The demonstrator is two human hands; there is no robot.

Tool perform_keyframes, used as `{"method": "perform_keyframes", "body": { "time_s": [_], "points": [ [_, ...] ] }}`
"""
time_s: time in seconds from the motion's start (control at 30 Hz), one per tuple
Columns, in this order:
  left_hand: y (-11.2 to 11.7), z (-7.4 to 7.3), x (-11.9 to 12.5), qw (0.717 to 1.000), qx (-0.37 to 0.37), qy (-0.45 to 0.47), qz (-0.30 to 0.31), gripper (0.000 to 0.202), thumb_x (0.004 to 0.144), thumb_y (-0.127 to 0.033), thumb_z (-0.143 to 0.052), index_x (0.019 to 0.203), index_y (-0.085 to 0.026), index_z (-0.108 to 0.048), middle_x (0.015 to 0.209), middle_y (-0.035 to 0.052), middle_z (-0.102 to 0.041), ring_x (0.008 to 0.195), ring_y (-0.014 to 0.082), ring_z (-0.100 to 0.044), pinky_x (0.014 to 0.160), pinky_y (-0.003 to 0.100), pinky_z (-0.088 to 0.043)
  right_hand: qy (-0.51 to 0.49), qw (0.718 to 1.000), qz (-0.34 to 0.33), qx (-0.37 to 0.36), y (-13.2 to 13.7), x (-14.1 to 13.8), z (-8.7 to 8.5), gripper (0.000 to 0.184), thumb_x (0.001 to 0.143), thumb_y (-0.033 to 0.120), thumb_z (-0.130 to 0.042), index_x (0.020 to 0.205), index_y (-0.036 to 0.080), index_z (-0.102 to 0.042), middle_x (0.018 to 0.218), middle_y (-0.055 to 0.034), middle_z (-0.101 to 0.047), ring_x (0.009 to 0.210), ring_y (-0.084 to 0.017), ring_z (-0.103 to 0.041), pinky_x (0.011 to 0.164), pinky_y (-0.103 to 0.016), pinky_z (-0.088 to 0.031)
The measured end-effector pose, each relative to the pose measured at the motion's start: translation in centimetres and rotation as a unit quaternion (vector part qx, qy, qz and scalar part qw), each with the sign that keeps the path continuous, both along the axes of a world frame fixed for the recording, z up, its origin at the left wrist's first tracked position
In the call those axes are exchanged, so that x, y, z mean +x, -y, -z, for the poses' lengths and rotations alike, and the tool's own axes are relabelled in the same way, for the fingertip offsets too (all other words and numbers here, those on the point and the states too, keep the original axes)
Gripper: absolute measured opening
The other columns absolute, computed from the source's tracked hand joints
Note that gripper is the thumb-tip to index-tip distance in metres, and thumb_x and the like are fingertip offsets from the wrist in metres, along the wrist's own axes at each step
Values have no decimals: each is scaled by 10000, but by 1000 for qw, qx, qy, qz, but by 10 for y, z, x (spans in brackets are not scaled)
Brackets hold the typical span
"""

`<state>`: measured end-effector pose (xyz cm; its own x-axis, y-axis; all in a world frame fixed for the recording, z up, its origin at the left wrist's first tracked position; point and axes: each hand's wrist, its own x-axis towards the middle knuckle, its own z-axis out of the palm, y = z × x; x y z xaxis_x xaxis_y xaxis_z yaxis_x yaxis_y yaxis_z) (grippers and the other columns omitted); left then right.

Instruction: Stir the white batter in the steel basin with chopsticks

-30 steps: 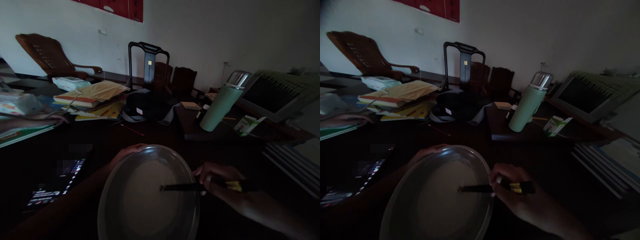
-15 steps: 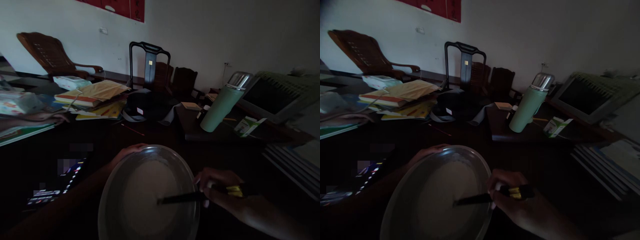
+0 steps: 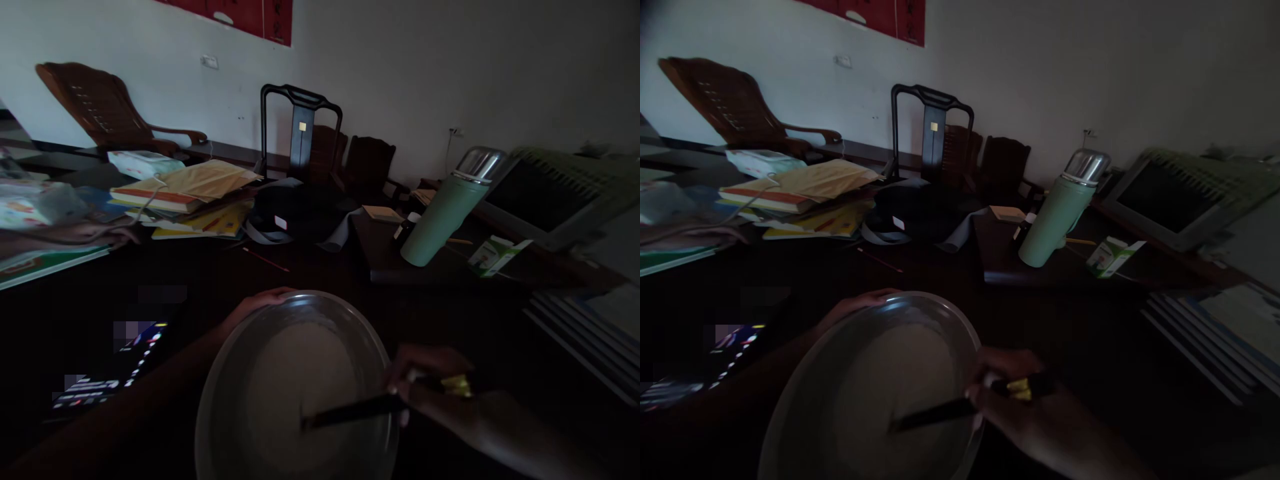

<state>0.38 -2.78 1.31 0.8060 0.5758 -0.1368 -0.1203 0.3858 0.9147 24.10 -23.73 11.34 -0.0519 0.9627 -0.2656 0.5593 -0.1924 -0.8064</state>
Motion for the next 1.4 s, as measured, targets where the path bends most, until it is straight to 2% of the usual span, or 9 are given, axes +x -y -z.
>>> {"method": "perform_keyframes", "body": {
  "time_s": [0.1, 0.17, 0.3, 0.43, 0.63, 0.83, 1.0, 1.2, 1.4],
  "points": [
    [0, 0, 0, 1000, 10, -4, 3, 315, 897, -190, -484, 1092, -167, -730, 1141, 44, -700, 1125, 264, -577, 994, 311, -383, 56, 997, 1, -60, 6, -11, 3, 161, 857, 454, -622, 924, 338, -710, 988, 2, -711, 986, -229, -650, 796, -322, -511],
    [-1, 1, -1, 1000, 8, -6, 6, 304, 886, -213, -514, 1095, -178, -732, 1155, 45, -696, 1138, 271, -572, 1002, 318, -387, 69, 996, 22, -49, 4, -16, 4, 172, 858, 482, -626, 986, 387, -687, 1069, 31, -691, 1073, -231, -611, 848, -325, -496],
    [-4, 6, -2, 1000, 15, -15, 5, 301, 878, -246, -547, 1108, -186, -732, 1176, 48, -689, 1164, 283, -559, 1023, 335, -382, 80, 995, 45, 28, -3, -3, 0, 181, 949, 418, -515, 873, 305, -634, 847, 42, -666, 881, -173, -614, 760, -288, -462],
    [-8, 11, -3, 1000, 13, -12, 16, 299, 858, -272, -584, 1104, -203, -738, 1163, 37, -698, 1139, 279, -578, 1033, 332, -377, -18, 1000, 10, 4, 2, 10, -3, 197, 933, 374, -517, 829, 253, -633, 724, 31, -640, 711, -156, -615, 672, -282, -450],
    [-7, 10, -2, 1000, -10, -16, 15, 297, 861, -255, -574, 1104, -201, -736, 1157, 42, -699, 1118, 274, -590, 1003, 322, -396, 41, 996, 9, -77, 6, -13, 1, 184, 895, 477, -564, 972, 350, -672, 1029, 12, -672, 1036, -222, -603, 849, -345, -462],
    [-5, 7, -2, 1000, -9, -13, 22, 289, 860, -275, -587, 1095, -199, -737, 1177, 43, -690, 1148, 278, -572, 1012, 321, -384, 56, 997, 56, 12, -2, 1, 1, 227, 973, 437, -466, 875, 297, -615, 839, 43, -648, 861, -173, -593, 772, -315, -422],
    [-10, 16, -1, 1000, 14, -19, 5, 309, 779, -318, -637, 1036, -196, -756, 1166, 56, -696, 1208, 317, -531, 1059, 376, -349, -22, 999, 45, 0, 6, 14, 11, 241, 950, 426, -486, 807, 257, -583, 769, 28, -644, 749, -166, -595, 689, -297, -429],
    [-12, 20, 0, 999, 15, -35, -6, 348, 738, -363, -663, 1025, -186, -749, 1182, 74, -684, 1189, 331, -541, 1043, 405, -357, -1, 999, 28, -15, 7, -2, 11, 241, 951, 432, -471, 838, 259, -597, 809, 6, -649, 831, -193, -608, 754, -326, -440],
    [-5, 5, -1, 999, 2, -41, 24, 312, 781, -358, -620, 1026, -208, -741, 1137, 58, -698, 1171, 323, -553, 1033, 392, -369, 59, 997, 51, -28, 3, -6, 5, 234, 946, 495, -455, 914, 324, -611, 955, 12, -673, 975, -220, -616, 799, -315, -481]
  ]
}}
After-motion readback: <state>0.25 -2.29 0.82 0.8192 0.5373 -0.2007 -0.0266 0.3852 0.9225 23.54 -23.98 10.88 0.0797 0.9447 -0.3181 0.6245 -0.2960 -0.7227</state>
